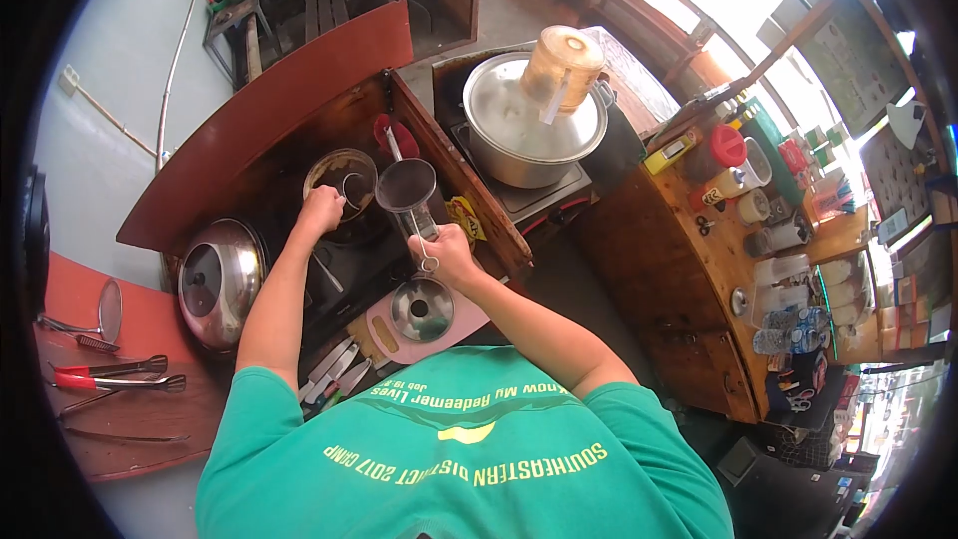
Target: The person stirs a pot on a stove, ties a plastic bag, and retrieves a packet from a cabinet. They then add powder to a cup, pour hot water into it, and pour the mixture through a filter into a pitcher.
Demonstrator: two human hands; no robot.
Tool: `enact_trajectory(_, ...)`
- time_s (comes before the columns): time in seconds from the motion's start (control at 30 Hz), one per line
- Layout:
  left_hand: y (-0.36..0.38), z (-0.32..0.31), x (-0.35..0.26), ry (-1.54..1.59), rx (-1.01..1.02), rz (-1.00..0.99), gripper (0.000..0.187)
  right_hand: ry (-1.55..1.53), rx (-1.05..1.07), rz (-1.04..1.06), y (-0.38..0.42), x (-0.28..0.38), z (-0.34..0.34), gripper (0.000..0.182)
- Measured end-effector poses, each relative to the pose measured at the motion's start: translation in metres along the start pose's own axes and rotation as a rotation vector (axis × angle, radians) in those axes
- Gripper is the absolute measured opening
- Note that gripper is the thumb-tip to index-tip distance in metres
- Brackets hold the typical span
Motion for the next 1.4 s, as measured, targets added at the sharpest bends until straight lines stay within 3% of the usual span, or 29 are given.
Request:
enact_trajectory(0.1,0.003,-0.014,0.023,0.337,0.189,0.249,0.03,-0.006,0.005,0.001,0.0,0.001,-0.002,0.029)
enact_trajectory(0.13,0.005,-0.013,0.027,0.336,0.186,0.251,0.03,0.01,0.0,0.007,0.0,0.002,-0.002,0.029)
enact_trajectory(0.2,0.017,-0.016,0.044,0.659,0.083,0.433,0.027,0.018,-0.011,0.006,-0.001,0.002,-0.003,0.03)
enact_trajectory(0.4,0.034,-0.006,0.059,0.937,-0.017,0.471,0.025,-0.03,-0.005,0.027,-0.006,0.0,-0.008,0.031)
enact_trajectory(0.57,0.042,0.038,0.035,1.048,-0.137,0.345,0.026,-0.004,0.019,0.028,-0.013,-0.001,-0.016,0.031)
enact_trajectory(0.63,0.044,0.06,0.02,1.031,-0.158,0.3,0.026,0.025,0.022,0.1,-0.022,-0.003,-0.018,0.031)
enact_trajectory(0.87,0.045,0.115,-0.03,0.866,-0.244,0.157,0.022,0.047,0.042,0.05,-0.025,-0.002,-0.024,0.032)
enact_trajectory(0.97,0.047,0.137,-0.061,0.603,-0.325,0.036,0.019,0.117,0.037,0.041,-0.024,0.0,-0.027,0.031)
enact_trajectory(1.0,0.048,0.134,-0.065,0.603,-0.325,0.034,0.019,0.129,0.031,0.035,-0.022,0.002,-0.027,0.031)
enact_trajectory(1.1,0.055,0.147,-0.097,0.271,-0.489,-0.225,0.014,0.132,0.039,0.035,-0.025,0.001,-0.028,0.032)
enact_trajectory(1.4,0.072,0.134,-0.139,-0.083,-0.484,-0.417,0.005,0.113,0.06,0.053,-0.028,-0.007,-0.024,0.033)
Point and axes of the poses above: each hand's wrist, its own y-axis away from the middle knuckle, its own z-axis out of the back of the hand, x = y × z, the point moved 9 cm from there along -y, towards the middle knuckle, and after that the axes turned 10 degrees about -z, right-handed, at the moved point
